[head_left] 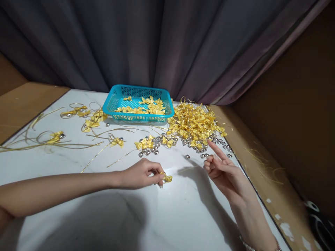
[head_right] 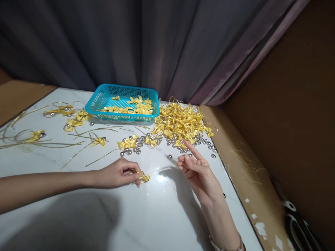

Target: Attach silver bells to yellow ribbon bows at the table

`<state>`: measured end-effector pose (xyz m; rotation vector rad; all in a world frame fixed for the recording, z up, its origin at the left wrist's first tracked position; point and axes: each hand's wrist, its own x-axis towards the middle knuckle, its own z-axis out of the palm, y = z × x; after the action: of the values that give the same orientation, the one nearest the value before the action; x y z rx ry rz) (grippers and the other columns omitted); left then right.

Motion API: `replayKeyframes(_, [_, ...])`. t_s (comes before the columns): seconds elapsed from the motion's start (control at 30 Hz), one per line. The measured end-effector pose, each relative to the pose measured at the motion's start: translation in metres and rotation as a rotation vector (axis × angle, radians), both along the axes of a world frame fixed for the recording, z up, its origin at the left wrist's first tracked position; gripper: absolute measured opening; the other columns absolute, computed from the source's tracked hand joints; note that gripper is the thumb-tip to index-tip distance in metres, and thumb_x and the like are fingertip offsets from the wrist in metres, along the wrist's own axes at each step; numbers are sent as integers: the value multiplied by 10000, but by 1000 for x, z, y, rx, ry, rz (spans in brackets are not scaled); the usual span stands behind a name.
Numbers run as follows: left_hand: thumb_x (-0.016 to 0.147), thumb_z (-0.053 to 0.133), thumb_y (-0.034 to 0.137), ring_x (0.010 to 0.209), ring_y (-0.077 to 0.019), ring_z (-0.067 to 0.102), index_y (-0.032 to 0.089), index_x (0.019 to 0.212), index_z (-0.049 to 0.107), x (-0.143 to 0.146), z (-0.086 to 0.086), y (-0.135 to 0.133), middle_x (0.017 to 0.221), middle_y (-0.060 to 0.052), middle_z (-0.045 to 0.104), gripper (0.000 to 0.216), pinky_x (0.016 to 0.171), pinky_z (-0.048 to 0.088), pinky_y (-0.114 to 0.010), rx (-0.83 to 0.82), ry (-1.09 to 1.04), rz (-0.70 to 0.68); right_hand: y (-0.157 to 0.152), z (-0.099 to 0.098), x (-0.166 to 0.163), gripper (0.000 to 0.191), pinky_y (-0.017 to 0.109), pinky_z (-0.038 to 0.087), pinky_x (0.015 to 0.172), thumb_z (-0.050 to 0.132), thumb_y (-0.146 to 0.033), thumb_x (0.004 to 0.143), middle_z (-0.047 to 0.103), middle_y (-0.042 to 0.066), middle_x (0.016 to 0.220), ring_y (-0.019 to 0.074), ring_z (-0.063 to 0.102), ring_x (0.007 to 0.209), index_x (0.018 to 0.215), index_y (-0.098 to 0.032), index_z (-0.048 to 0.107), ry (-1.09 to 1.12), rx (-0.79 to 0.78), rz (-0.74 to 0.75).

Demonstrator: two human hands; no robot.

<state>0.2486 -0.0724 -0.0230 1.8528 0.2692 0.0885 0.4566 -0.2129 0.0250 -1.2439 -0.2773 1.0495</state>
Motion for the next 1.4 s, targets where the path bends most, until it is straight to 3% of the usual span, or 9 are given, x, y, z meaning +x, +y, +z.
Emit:
replayKeyframes(0.13, [848,516,245,469,-55,452,128,787,629,1,0,0,715,-39,716,173,449,301,-168,-9,4,8,0,0,-1,400,316,524,612,812,-274,549,631,-5,616,201,641,685,927,-235,685,3,7,89])
replayKeyframes(0.3, [851,519,289,486,-57,470,126,781,658,4,1,-1,730,-41,712,225,447,313,-160,-26,42,94,2,-6,-22,277,170,379,370,824,-267,565,577,-43,566,62,479,391,727,-196,611,238,7,292])
replayKeyframes(0.4, [840,534,289,525,-66,510,127,779,669,4,2,-2,713,-32,707,220,472,338,-158,-15,39,134,4,-14,-36,278,125,294,326,811,-279,606,568,-43,504,20,387,329,651,-166,561,366,-8,448])
replayKeyframes(0.63, [810,546,274,556,-84,522,137,758,688,6,0,-4,680,-20,691,204,512,367,-179,6,44,214,4,-33,-46,240,130,246,261,717,-366,738,668,19,556,57,504,295,754,-140,638,405,-97,605])
replayKeyframes(0.73, [783,545,269,590,-100,554,135,738,687,7,1,-8,685,-28,698,200,551,396,-196,-39,47,256,5,-33,-50,225,120,253,261,721,-347,739,641,1,505,37,477,283,718,-131,663,377,-124,590])
replayKeyframes(0.83, [764,544,287,614,-115,575,129,711,675,8,3,-11,678,-32,695,212,578,414,-209,-109,69,296,6,-29,-53,175,110,362,336,749,-288,714,636,-8,521,16,483,335,741,-120,706,337,-130,551])
replayKeyframes(1.0, [740,554,319,543,-106,533,126,669,661,7,1,-12,607,-18,662,231,522,385,-202,-122,94,356,7,-24,-61,221,212,529,579,803,-234,632,721,66,690,114,653,561,810,-120,733,215,-120,478])
replayKeyframes(1.17, [738,561,335,584,-122,558,122,680,663,7,0,-14,641,-31,671,244,554,415,-210,-170,85,385,9,-27,-73,260,265,551,635,777,-331,662,722,83,684,159,688,619,773,-102,723,25,-157,367])
replayKeyframes(1.4, [745,559,340,617,-132,572,128,674,660,7,4,-15,647,-32,671,246,571,429,-212,-164,74,398,8,-33,-80,301,261,552,619,731,-389,703,720,99,697,178,698,630,770,-96,727,-89,-177,359])
